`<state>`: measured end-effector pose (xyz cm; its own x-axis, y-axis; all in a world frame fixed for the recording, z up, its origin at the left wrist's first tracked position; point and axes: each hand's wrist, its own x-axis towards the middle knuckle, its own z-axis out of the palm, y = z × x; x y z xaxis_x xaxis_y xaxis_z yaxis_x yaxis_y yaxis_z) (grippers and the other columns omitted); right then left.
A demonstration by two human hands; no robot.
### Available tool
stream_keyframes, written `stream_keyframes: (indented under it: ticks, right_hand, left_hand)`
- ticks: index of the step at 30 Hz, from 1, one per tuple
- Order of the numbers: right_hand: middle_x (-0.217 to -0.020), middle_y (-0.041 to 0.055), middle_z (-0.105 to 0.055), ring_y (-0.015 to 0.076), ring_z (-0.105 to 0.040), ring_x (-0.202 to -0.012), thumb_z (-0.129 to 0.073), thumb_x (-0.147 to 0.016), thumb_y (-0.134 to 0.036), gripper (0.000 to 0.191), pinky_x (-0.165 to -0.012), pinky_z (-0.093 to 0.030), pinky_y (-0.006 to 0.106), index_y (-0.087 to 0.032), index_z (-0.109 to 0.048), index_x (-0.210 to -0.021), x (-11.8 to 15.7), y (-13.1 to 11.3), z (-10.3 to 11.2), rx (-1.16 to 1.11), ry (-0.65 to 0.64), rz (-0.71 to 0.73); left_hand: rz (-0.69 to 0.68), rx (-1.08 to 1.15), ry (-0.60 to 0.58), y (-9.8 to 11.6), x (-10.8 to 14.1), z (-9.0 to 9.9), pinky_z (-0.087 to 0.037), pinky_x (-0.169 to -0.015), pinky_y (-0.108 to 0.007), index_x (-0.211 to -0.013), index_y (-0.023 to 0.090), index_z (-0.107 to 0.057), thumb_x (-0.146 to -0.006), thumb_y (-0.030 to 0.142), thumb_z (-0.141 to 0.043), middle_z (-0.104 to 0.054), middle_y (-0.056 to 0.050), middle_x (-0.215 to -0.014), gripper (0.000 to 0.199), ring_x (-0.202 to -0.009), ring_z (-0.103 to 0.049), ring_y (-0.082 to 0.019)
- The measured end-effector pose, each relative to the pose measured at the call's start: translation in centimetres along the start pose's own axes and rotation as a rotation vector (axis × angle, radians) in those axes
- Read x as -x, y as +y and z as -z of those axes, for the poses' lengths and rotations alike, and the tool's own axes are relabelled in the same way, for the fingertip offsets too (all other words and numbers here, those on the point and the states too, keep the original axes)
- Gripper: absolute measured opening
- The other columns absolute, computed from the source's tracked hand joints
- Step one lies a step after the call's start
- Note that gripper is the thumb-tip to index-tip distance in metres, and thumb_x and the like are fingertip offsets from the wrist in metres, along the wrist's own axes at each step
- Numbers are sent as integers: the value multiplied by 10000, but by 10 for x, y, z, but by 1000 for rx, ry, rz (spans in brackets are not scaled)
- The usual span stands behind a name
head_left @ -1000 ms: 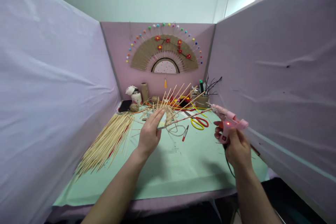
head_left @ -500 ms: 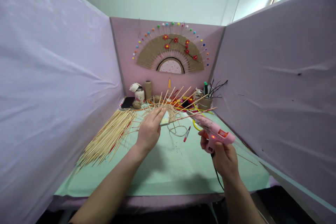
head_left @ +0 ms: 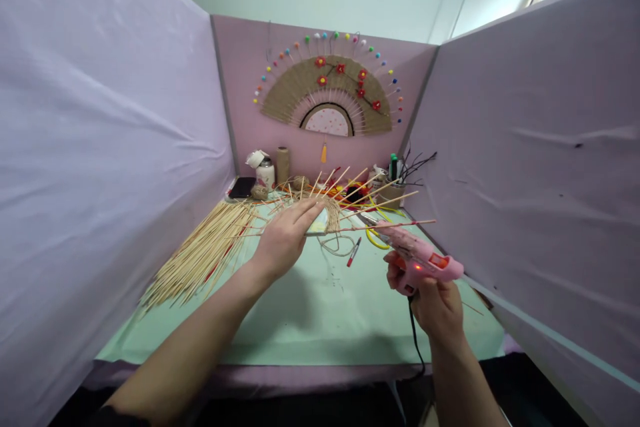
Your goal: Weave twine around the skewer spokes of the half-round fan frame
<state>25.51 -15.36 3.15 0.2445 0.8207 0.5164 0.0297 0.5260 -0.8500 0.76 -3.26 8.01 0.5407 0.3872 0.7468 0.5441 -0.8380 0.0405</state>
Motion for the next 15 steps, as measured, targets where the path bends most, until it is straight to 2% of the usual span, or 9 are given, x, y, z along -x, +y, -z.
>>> stream_keyframes:
  ticks: [6, 10, 13, 15]
  right_hand:
    - [-749, 79, -648, 164, -543, -591, -502, -890, -401, 339, -475, -382, 273, -167, -705, -1028, -3, -7, -3, 120, -43, 76]
    - [-790, 87, -659, 170, -563, -623, -497, -898, -390, 328, -487, -387, 275, -172, -700, -1036, -1, -10, -2, 171, -33, 99]
    - [-788, 89, -659, 174, -562, -624, -501, -889, -399, 327, -486, -383, 276, -167, -694, -1017, -1, -10, 7, 201, 14, 75]
    - [-797, 90, -659, 177, -564, -625, -514, -876, -400, 314, -483, -387, 275, -165, -687, -991, -3, -11, 18, 194, 107, 68]
  left_hand:
    - [8, 34, -56, 4, 1, 4, -451, -1047, -427, -1395, 205, -433, -759, -48, -391, -534, -98, -1387, 685, -1288, -488, -206]
    - [-16, 30, -27, 3, 3, 3, -470, -1028, -423, -1367, 196, -468, -766, -49, -391, -564, -103, -1356, 654, -1262, -517, -202]
    - [-40, -1, 27, -2, 1, 5, -486, -1006, -411, -1333, 198, -512, -825, -16, -395, -594, -99, -1323, 564, -1234, -544, -196]
    - [-56, -45, 65, -9, -1, 5, -479, -1009, -415, -1301, 194, -548, -875, 18, -389, -615, -100, -1297, 487, -1224, -553, -197]
